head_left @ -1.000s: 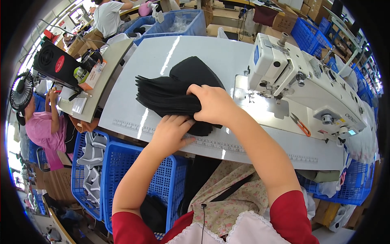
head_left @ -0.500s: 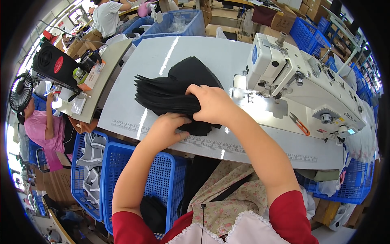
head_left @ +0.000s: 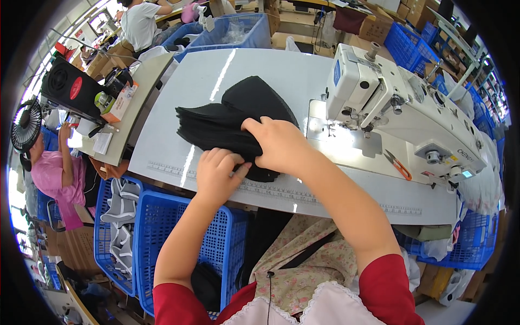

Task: Sew black fabric components using an industrial sewing machine.

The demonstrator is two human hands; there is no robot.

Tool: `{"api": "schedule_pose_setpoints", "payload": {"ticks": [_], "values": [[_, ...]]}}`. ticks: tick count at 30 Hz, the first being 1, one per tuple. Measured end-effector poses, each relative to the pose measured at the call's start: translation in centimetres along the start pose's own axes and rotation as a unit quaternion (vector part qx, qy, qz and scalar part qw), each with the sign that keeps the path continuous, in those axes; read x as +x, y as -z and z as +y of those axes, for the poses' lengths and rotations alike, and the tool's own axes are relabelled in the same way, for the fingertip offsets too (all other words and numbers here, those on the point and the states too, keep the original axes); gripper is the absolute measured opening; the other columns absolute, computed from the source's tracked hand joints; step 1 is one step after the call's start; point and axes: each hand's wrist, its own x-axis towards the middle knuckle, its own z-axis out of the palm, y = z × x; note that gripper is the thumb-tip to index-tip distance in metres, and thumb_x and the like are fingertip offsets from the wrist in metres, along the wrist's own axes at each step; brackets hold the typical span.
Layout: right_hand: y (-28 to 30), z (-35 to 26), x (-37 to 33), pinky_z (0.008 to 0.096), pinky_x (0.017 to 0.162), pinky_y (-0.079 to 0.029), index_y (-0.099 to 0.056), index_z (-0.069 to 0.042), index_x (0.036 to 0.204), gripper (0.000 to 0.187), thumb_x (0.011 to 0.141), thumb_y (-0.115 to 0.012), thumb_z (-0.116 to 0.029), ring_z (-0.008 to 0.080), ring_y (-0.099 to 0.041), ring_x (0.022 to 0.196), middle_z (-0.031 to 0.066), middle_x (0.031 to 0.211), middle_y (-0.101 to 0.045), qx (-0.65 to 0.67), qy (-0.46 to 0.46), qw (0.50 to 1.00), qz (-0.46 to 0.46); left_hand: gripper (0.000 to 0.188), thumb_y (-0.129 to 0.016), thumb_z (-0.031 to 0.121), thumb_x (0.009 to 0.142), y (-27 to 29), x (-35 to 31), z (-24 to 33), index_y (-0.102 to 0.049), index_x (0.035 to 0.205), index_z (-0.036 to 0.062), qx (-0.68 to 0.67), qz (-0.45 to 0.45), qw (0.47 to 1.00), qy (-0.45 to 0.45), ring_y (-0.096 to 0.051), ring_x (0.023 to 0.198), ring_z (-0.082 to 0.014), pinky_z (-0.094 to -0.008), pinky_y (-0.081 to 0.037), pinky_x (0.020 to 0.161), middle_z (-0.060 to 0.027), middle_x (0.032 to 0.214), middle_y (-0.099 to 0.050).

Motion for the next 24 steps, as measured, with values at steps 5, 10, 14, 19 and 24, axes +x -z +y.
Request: {"api": "schedule_pose_setpoints", "payload": {"ticks": [5, 10, 14, 19, 24], "values": [[0.8, 0.9, 0.9, 0.0393, 0.078, -0.049, -0.056, -0.011, 0.110, 0.053, 0.059, -0.069, -0.015, 0.0335, -0.061, 0.088, 0.0161, 0.092, -0.062, 0.068, -0.004, 0.998, -0.016, 0.027, -0.075, 0.020, 0.068, -0.1, -0.3, 0.9, -0.067, 0.089, 0.0059, 0.030, -0.075, 0.991, -0.108, -0.058, 0.086, -0.0240, -0.0351, -0.043, 0.074, -0.0046, 0.089, -0.063], [0.6, 1.4, 0.9, 0.0389, 0.077, -0.050, -0.057, -0.009, 0.108, 0.052, 0.057, -0.070, -0.015, 0.0330, -0.063, 0.087, 0.0169, 0.091, -0.064, 0.071, -0.001, 0.997, -0.010, 0.029, -0.073, 0.019, 0.069, -0.2, -0.1, 0.2, -0.068, 0.094, 0.0062, -0.001, -0.112, 0.992, -0.059, -0.057, 0.092, -0.0230, -0.0362, -0.042, 0.078, -0.0050, 0.096, -0.063], [0.8, 1.5, 0.8, 0.0392, 0.076, -0.051, -0.057, -0.008, 0.108, 0.053, 0.058, -0.073, -0.017, 0.0331, -0.063, 0.086, 0.0162, 0.091, -0.063, 0.066, 0.008, 0.998, -0.007, 0.022, -0.071, 0.018, 0.071, -0.2, 0.3, -0.3, -0.069, 0.090, 0.0064, 0.000, -0.091, 0.994, -0.066, -0.059, 0.089, -0.0233, -0.0369, -0.043, 0.078, -0.0049, 0.091, -0.065], [0.5, -0.4, -0.2, 0.0394, 0.077, -0.051, -0.054, -0.010, 0.112, 0.060, 0.059, -0.078, -0.023, 0.0325, -0.062, 0.089, 0.0150, 0.098, -0.060, 0.000, 0.018, 1.000, 0.004, 0.012, -0.070, 0.015, 0.073, -0.1, 1.0, -0.2, -0.067, 0.080, 0.0069, 0.023, -0.009, 0.999, -0.020, -0.060, 0.075, -0.0244, -0.0369, -0.045, 0.068, -0.0049, 0.076, -0.064], [0.5, -0.4, 0.3, 0.0392, 0.077, -0.051, -0.053, -0.012, 0.115, 0.062, 0.058, -0.078, -0.022, 0.0323, -0.062, 0.090, 0.0149, 0.098, -0.059, -0.060, -0.013, 0.998, -0.010, 0.012, -0.071, 0.017, 0.072, -0.1, 1.2, 0.6, -0.066, 0.077, 0.0076, 0.043, 0.025, 0.999, -0.008, -0.060, 0.073, -0.0244, -0.0366, -0.046, 0.065, -0.0043, 0.075, -0.063]]}}
